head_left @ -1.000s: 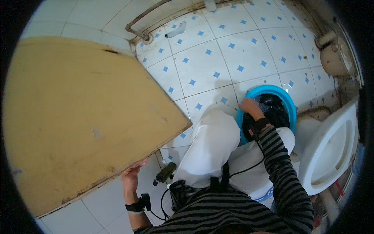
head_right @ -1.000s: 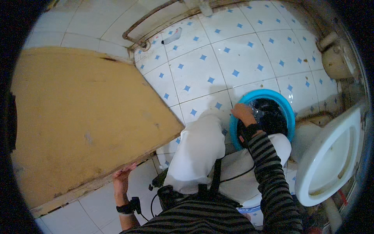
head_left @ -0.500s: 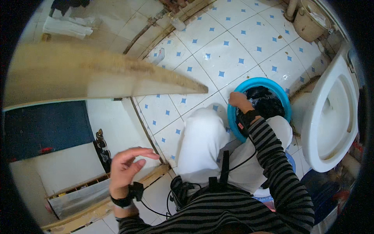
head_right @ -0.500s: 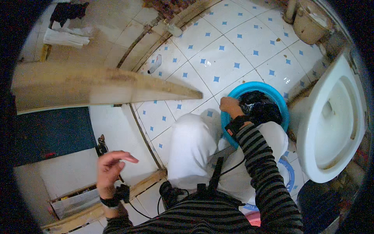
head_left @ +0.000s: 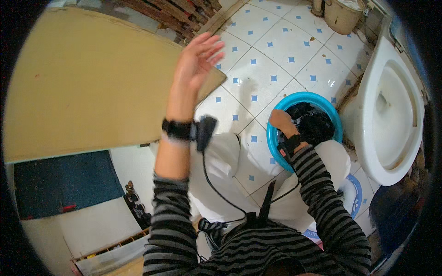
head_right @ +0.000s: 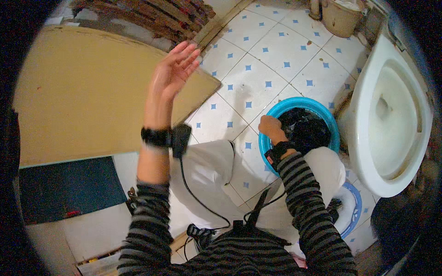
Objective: The person washes black clothing by hand in a blue plastic basin filled with soapy water on the floor.
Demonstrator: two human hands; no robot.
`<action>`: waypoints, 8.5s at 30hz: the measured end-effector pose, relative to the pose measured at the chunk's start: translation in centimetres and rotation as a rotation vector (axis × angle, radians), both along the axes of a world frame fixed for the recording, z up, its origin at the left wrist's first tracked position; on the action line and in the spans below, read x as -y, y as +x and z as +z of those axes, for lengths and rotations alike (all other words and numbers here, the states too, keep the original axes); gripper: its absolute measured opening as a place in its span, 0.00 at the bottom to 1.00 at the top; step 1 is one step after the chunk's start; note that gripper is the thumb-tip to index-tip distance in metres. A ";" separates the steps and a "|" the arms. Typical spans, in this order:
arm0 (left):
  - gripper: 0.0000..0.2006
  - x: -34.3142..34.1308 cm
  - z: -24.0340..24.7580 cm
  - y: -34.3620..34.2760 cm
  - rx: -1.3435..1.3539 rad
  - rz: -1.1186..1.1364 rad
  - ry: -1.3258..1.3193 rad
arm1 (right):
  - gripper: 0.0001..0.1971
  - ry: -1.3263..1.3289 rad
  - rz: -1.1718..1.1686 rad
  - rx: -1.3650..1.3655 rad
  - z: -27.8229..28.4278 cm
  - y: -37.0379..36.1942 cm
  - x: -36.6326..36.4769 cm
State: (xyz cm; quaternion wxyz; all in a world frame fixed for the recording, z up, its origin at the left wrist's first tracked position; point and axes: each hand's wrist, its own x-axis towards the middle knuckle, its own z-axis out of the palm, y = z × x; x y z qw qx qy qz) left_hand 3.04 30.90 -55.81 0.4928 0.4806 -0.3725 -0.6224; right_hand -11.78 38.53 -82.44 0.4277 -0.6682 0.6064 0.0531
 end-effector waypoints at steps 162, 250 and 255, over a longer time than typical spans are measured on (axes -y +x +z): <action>0.24 -4.7 -41.2 -15.8 1.233 -1.671 -1.112 | 0.38 0.032 0.001 -0.293 -12.2 -12.4 -7.4; 0.08 1.5 -28.9 -12.4 0.404 -1.332 -0.068 | 0.15 -0.480 -0.778 -0.290 0.5 -18.8 -15.4; 0.26 -0.4 -32.4 -13.9 0.918 -1.458 -0.959 | 0.21 -0.705 -0.258 -0.167 -5.6 -16.6 -14.6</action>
